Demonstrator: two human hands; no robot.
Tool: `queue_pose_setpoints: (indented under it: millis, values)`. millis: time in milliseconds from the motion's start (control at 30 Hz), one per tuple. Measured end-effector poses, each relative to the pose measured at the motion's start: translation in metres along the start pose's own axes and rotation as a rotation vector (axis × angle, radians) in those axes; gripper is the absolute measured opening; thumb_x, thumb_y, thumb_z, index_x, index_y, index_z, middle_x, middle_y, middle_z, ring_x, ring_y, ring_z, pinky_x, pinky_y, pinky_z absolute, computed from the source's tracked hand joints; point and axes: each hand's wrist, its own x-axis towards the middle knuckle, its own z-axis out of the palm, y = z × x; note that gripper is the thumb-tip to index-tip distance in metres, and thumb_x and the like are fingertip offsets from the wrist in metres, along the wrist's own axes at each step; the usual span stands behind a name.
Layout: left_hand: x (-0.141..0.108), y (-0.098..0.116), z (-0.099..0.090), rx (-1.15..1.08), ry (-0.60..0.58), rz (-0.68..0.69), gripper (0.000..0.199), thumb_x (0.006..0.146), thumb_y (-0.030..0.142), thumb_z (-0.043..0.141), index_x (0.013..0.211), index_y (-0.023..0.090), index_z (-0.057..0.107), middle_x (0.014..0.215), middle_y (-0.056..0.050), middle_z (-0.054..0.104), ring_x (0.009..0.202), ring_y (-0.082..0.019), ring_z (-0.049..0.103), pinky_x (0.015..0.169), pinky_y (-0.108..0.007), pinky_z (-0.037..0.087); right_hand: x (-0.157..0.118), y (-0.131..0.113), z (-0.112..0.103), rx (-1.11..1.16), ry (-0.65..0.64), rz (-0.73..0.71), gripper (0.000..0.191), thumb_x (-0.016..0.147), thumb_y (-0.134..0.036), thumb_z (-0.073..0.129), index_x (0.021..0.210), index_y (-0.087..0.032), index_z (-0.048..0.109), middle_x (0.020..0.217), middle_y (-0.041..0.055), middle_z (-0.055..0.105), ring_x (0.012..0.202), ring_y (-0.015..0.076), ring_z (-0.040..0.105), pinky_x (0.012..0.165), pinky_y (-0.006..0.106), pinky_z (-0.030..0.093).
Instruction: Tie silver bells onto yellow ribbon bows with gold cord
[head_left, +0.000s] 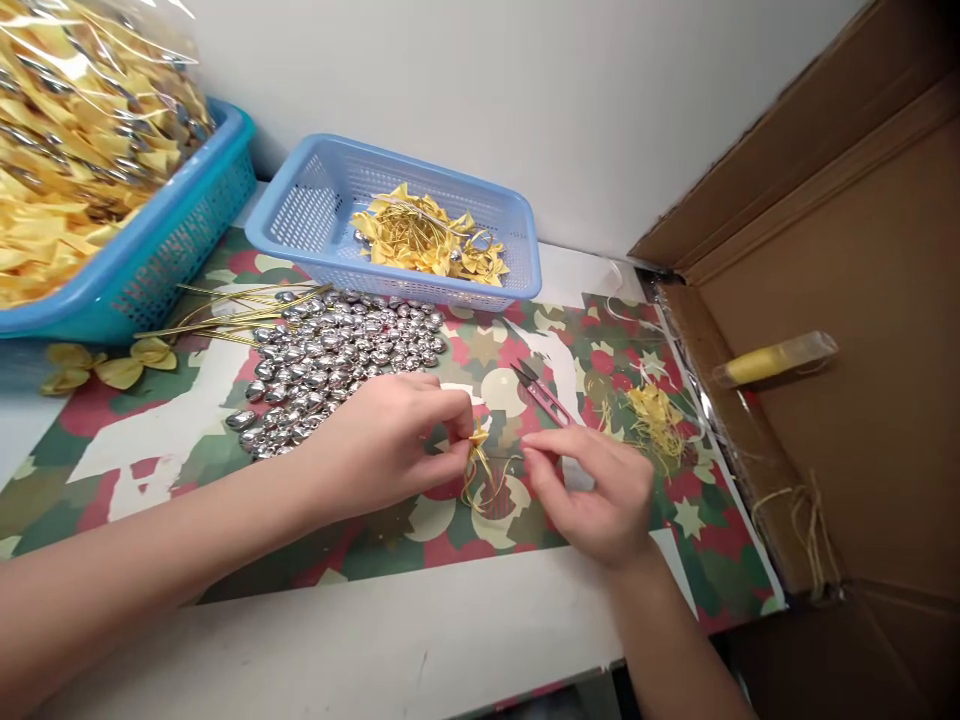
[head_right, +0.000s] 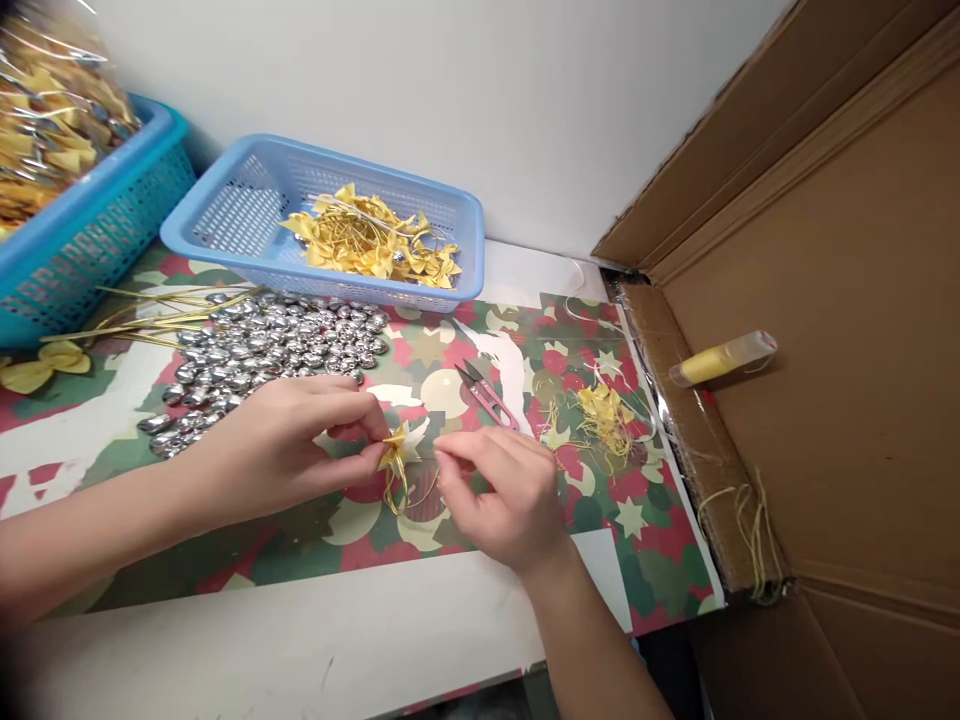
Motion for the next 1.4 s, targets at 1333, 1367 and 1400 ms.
queue_pose_setpoints:
  millis: [1333,1367,1400]
  values:
    - [0.004,-0.007,-0.001,-0.656,-0.349,-0.329,0.017,0.085,0.031,0.06,0.078,0.016,0.061,0.067,0.002,0.06,0.059,-0.009,0.051,0.053,-0.018,0.04,0.004,0.002,0.017,0.045,-0.307,0.04,0.01,0.094,-0.02,0.047,0.084,-0.02,0.049,0.079,0.0014,0.059,0.077,0.0164,0.05,0.074,0.033,0.036]
    - [0.003,-0.007,0.001,-0.648,-0.276,-0.324,0.018,0.086,0.033,0.059,0.079,0.016,0.06,0.067,0.002,0.059,0.058,-0.009,0.05,0.053,-0.019,0.04,0.003,0.002,0.018,0.027,-0.271,0.067,0.01,0.094,-0.02,0.046,0.085,-0.02,0.049,0.08,0.0016,0.058,0.077,0.0165,0.05,0.074,0.033,0.036]
    - [0.001,-0.006,0.004,-0.628,-0.193,-0.318,0.019,0.087,0.033,0.057,0.078,0.016,0.059,0.066,0.002,0.058,0.057,-0.008,0.05,0.053,-0.019,0.041,0.002,0.001,0.019,0.014,-0.233,0.095,0.01,0.095,-0.02,0.045,0.085,-0.02,0.048,0.08,0.0017,0.057,0.077,0.0165,0.049,0.075,0.033,0.037]
